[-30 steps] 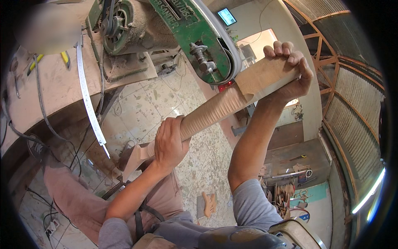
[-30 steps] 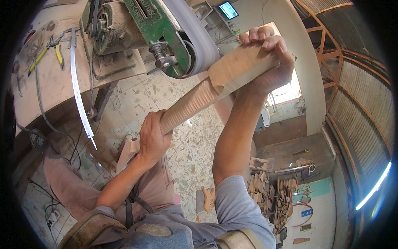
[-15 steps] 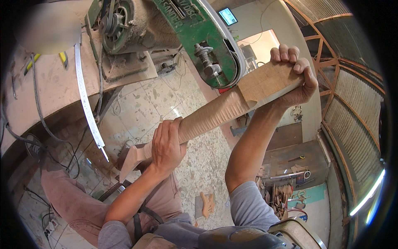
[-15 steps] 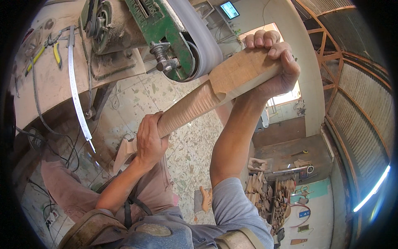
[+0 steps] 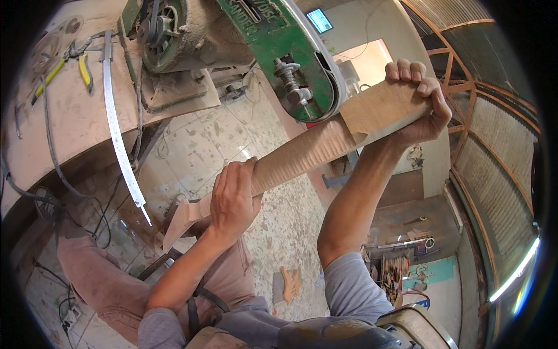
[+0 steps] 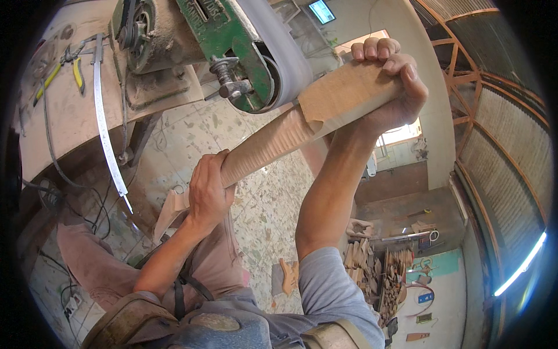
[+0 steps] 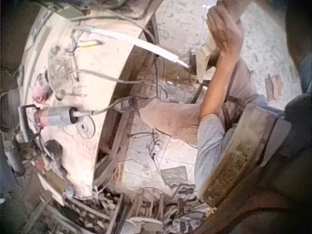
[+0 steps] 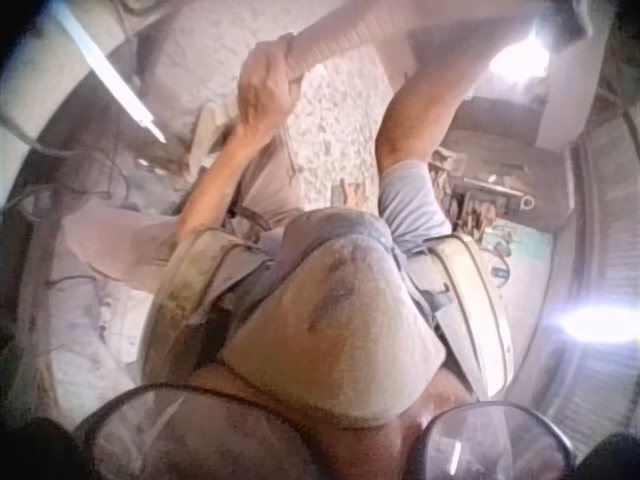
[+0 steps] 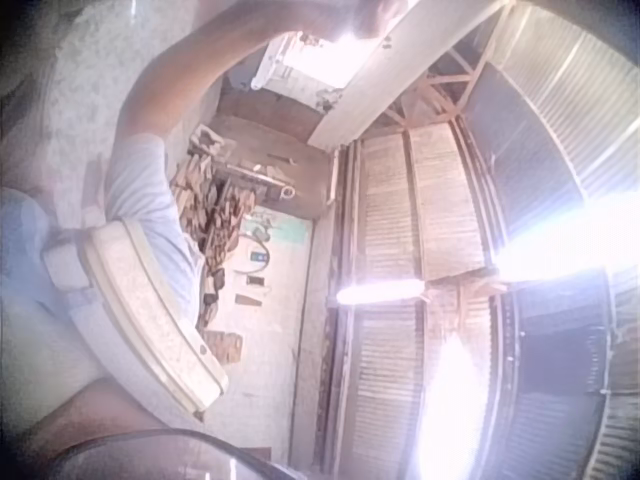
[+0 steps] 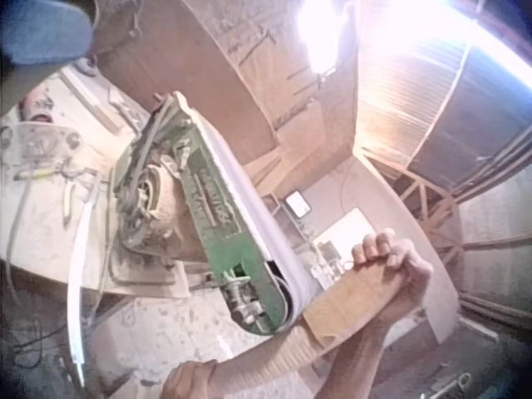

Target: The person shapes a wooden guitar neck by pressing it against a running belt sander, turning it frequently to smooth the curves, and later measures the neck width with a caliper.

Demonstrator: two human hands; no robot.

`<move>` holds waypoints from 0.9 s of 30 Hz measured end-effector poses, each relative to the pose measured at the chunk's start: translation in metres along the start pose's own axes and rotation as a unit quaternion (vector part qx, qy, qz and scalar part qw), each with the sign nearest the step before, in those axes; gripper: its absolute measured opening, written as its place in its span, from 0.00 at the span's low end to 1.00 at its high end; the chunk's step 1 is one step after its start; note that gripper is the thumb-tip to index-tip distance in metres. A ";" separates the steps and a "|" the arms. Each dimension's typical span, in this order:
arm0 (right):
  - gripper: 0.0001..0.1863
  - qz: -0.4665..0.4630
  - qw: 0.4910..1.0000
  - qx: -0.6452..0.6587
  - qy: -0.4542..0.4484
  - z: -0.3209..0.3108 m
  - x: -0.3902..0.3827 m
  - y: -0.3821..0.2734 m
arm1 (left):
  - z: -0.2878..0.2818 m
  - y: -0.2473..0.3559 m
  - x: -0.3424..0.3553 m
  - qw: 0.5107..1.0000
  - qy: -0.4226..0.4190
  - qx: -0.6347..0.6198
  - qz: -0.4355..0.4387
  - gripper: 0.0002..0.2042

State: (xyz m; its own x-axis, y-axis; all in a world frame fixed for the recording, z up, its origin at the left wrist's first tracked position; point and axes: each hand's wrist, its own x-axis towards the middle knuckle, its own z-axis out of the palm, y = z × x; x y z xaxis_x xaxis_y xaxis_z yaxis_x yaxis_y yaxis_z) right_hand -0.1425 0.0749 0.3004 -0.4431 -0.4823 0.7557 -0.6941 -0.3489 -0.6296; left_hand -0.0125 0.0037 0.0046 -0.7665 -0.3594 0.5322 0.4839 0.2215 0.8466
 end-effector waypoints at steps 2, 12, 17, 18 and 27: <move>0.15 -0.002 1.000 -0.002 0.019 0.003 -0.001 0.002 | 0.000 0.000 0.001 1.000 -0.001 0.000 0.003 0.30; 0.15 -0.013 0.999 -0.030 0.033 0.006 -0.004 0.003 | 0.002 -0.004 0.002 1.000 -0.003 -0.011 0.004 0.29; 0.15 -0.011 0.999 -0.033 0.037 0.006 -0.005 0.004 | 0.002 -0.004 0.002 1.000 -0.010 -0.021 -0.006 0.28; 0.15 -0.012 0.998 -0.037 0.041 0.006 -0.004 0.004 | 0.002 -0.004 0.002 1.000 -0.010 -0.021 -0.006 0.28; 0.15 -0.025 0.995 -0.068 0.064 0.011 -0.001 0.002 | -0.001 -0.005 0.007 1.000 -0.016 -0.021 0.002 0.28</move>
State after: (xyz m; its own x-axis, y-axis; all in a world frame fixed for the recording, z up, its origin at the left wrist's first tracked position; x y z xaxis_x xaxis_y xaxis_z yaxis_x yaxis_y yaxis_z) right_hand -0.1376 0.0657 0.2963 -0.4685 -0.3574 0.8079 -0.7840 -0.2534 -0.5667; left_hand -0.0199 -0.0004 0.0043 -0.7776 -0.3289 0.5358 0.5040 0.1835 0.8440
